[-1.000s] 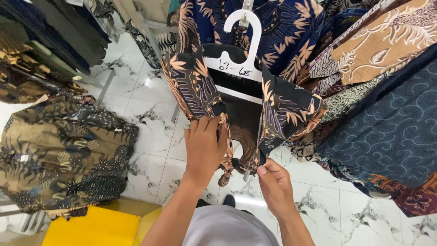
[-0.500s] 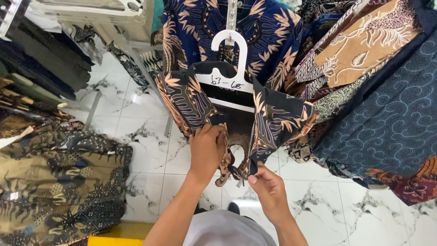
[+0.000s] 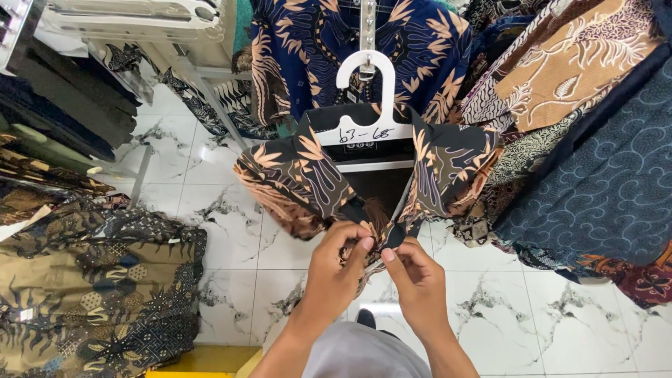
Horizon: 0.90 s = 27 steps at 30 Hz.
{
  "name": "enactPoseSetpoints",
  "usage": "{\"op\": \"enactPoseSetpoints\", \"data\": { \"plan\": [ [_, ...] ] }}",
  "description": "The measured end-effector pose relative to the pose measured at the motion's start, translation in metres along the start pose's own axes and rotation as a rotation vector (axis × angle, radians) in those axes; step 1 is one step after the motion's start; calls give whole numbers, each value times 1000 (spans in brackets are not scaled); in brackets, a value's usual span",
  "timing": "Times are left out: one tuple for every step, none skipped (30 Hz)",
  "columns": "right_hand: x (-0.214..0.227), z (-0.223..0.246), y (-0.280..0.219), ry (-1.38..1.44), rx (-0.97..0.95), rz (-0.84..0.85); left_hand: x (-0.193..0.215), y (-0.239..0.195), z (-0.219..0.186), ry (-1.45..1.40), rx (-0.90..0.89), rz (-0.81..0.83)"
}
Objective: The person buttons a batik shirt while it is on a hanger, unbuttons it, handles a blue shirt and a brown patterned shirt to view the fabric, and organizes them on a clothing rack.
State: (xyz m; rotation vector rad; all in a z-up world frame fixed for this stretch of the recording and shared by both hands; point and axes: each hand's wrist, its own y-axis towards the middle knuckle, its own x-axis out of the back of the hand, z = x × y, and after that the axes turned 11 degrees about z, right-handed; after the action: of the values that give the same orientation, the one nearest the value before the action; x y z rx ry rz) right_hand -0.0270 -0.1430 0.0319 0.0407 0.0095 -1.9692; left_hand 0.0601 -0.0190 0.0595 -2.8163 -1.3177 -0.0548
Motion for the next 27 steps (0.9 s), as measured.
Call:
{"op": "enactPoseSetpoints", "data": {
  "plan": [
    [-1, 1, 0, -2, -1, 1, 0, -1, 3, -3, 1, 0],
    [-3, 1, 0, 8, 8, 0, 0, -2, 6, 12, -31, -13],
    [-3, 1, 0, 18, 16, -1, 0, -2, 9, 26, -62, -25],
    [-3, 2, -1, 14, 14, 0, -1, -3, 9, 22, -60, -26],
    [-4, 3, 0, 12, 15, -3, 0, -4, 8, 3, -69, -16],
    [-4, 4, 1, 9, 17, -7, 0, -4, 8, -16, -77, -6],
    [-5, 4, 1, 7, 16, -6, 0, -4, 6, -18, -77, -7],
    [-5, 3, 1, 14, 20, 1, 1, -4, 5, -29, -60, -5],
    [-4, 3, 1, 22, 24, 7, 1, -5, 4, -40, -42, -1],
    [-5, 4, 1, 20, 23, 6, 1, -5, 4, -43, -43, 0],
    [-5, 4, 1, 12, 24, 5, 1, -5, 5, -47, -39, -7],
    [-5, 5, 1, 4, 25, 3, 1, -5, 5, -51, -35, -13],
    [-4, 6, 0, 2, 25, 3, 2, -6, 4, -52, -35, -12],
    [-2, 7, -1, -32, 22, 21, 3, -7, 3, -66, 7, -5],
    [-1, 8, -2, -66, 20, 40, 3, -7, 2, -80, 48, 1],
    [3, 3, -2, -68, 20, 39, 4, -7, 1, -81, 48, 2],
    [6, -3, -4, -101, 18, 38, 6, -7, 1, -67, 64, 5],
    [10, -9, -5, -134, 15, 36, 7, -7, 0, -52, 80, 7],
    [7, -8, -2, -136, 13, 33, 6, -7, -1, -54, 81, 10],
    [5, -8, 0, -127, 36, 4, 5, -7, -3, -86, 105, 19],
    [2, -7, 3, -116, 59, -26, 5, -7, -5, -116, 128, 27],
    [3, -9, 4, -115, 58, -28, 4, -8, -5, -115, 130, 29],
    [4, -11, 6, -179, 43, -71, 4, -7, -5, -119, 93, 36],
    [5, -13, 8, -242, 28, -113, 3, -7, -6, -123, 56, 44],
    [5, -11, 10, -241, 26, -115, 2, -7, -8, -122, 58, 46],
    [5, -9, 12, -241, 132, -80, 0, -7, -11, -94, 99, 51],
    [4, -7, 15, -240, 238, -42, -1, -8, -13, -65, 139, 54]
  ]
}}
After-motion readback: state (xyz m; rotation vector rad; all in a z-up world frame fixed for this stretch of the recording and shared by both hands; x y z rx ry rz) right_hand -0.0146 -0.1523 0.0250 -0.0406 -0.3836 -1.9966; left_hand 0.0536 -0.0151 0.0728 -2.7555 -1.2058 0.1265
